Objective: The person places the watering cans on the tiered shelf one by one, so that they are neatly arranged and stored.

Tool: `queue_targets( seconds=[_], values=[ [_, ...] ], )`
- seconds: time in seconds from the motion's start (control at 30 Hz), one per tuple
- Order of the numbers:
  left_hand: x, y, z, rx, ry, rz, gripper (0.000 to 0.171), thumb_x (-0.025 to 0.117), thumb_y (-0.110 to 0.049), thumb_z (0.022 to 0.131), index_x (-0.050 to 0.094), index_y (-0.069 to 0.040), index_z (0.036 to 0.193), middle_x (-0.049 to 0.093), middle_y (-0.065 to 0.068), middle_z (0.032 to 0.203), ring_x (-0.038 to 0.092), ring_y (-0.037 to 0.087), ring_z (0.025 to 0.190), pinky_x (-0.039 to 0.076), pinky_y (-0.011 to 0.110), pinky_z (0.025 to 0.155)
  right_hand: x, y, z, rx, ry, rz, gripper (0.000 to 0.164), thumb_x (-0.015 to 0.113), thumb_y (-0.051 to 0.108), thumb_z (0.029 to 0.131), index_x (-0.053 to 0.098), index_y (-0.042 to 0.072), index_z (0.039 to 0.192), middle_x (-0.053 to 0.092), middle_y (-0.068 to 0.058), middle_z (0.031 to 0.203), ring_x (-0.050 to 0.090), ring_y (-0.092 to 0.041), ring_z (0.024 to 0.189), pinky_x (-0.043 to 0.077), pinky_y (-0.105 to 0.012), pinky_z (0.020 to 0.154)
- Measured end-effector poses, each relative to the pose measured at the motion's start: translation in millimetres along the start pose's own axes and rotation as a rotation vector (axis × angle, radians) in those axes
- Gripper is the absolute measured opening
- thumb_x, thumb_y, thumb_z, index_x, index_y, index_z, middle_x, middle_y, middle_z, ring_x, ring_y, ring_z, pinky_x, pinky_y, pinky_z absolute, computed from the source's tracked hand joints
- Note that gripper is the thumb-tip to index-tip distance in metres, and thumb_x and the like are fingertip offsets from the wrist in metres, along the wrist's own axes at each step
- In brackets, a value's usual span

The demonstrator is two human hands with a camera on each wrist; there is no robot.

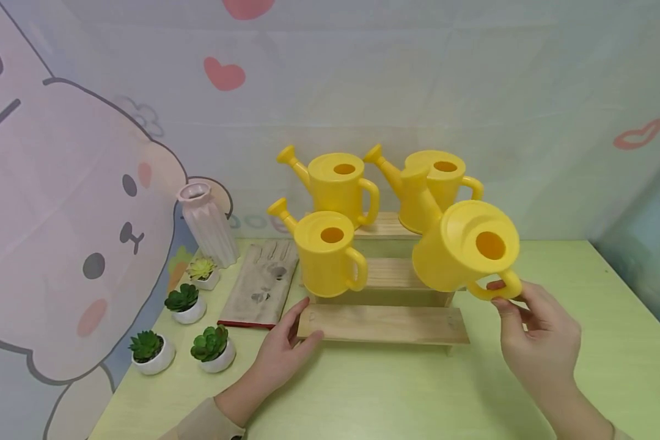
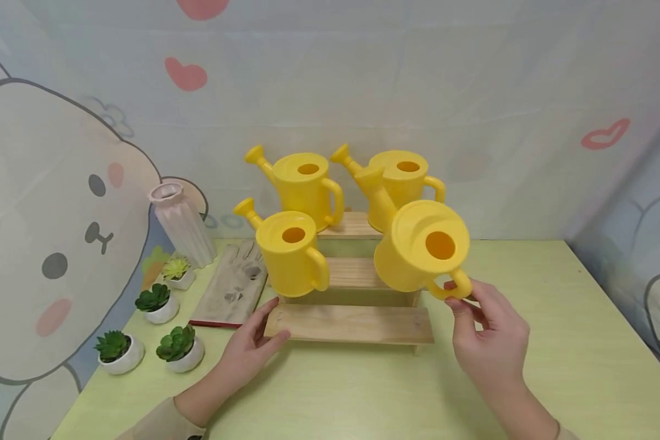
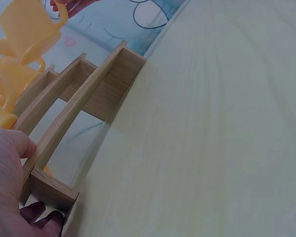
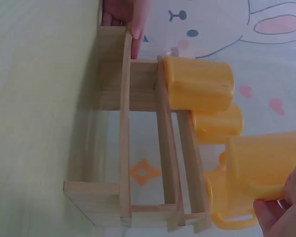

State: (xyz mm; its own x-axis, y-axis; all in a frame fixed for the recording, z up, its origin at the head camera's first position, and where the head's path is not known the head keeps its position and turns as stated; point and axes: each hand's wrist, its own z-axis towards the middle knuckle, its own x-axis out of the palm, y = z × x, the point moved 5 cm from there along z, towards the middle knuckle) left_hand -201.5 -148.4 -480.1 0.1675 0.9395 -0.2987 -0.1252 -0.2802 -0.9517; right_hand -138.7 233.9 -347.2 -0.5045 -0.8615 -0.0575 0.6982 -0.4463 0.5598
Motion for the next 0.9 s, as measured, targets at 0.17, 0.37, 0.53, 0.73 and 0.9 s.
queue_targets(
  seconds=[0.17,0.37,0.53,0.73,0.9],
  values=[
    [-0.1,0.7,0.5,0.008,0.002,-0.007,0.078,0.076,-0.031,0.094,0.035,-0.018,0.159,0.049,0.004,0.157,0.047,0.022,0.147,0.043,0.041,0.118,8,-11,-8,0.036,0.075,-0.08,0.034,0.074,-0.024,0.075,0.075,-0.008,0.104,0.074,0.004,0.095,0.068,0.006,0.09,0.055,-0.005,0.075],
    [-0.1,0.7,0.6,0.014,0.005,-0.004,0.077,0.076,-0.032,0.094,0.035,-0.02,0.159,0.049,0.004,0.157,0.047,0.022,0.147,0.044,0.039,0.117,11,-17,-12,0.105,0.146,-0.201,0.033,0.078,-0.014,0.08,0.077,-0.001,0.11,0.072,0.016,0.098,0.065,0.014,0.093,0.052,-0.002,0.076],
    [0.0,-0.7,0.4,0.012,0.008,0.006,0.077,0.075,-0.033,0.094,0.035,-0.021,0.159,0.048,0.004,0.158,0.046,0.021,0.148,0.044,0.041,0.117,11,-18,-11,0.122,0.179,-0.252,0.027,0.079,-0.008,0.082,0.077,0.001,0.108,0.073,0.008,0.097,0.062,0.017,0.094,0.051,-0.001,0.077],
    [0.0,-2.2,-0.2,0.003,0.004,0.013,0.078,0.075,-0.031,0.094,0.034,-0.019,0.16,0.048,0.004,0.159,0.045,0.022,0.148,0.044,0.04,0.117,12,-16,-9,0.078,0.173,-0.25,0.031,0.08,-0.011,0.08,0.077,0.001,0.108,0.074,-0.013,0.094,0.061,0.019,0.093,0.051,-0.001,0.076],
    [0.2,-1.9,0.0,-0.001,0.006,-0.001,0.078,0.076,-0.029,0.094,0.034,-0.019,0.16,0.048,0.004,0.159,0.045,0.022,0.148,0.044,0.04,0.117,14,-18,-9,0.084,0.183,-0.245,0.034,0.08,-0.012,0.08,0.077,0.0,0.111,0.075,-0.014,0.094,0.061,0.02,0.092,0.051,-0.001,0.076]
  ],
)
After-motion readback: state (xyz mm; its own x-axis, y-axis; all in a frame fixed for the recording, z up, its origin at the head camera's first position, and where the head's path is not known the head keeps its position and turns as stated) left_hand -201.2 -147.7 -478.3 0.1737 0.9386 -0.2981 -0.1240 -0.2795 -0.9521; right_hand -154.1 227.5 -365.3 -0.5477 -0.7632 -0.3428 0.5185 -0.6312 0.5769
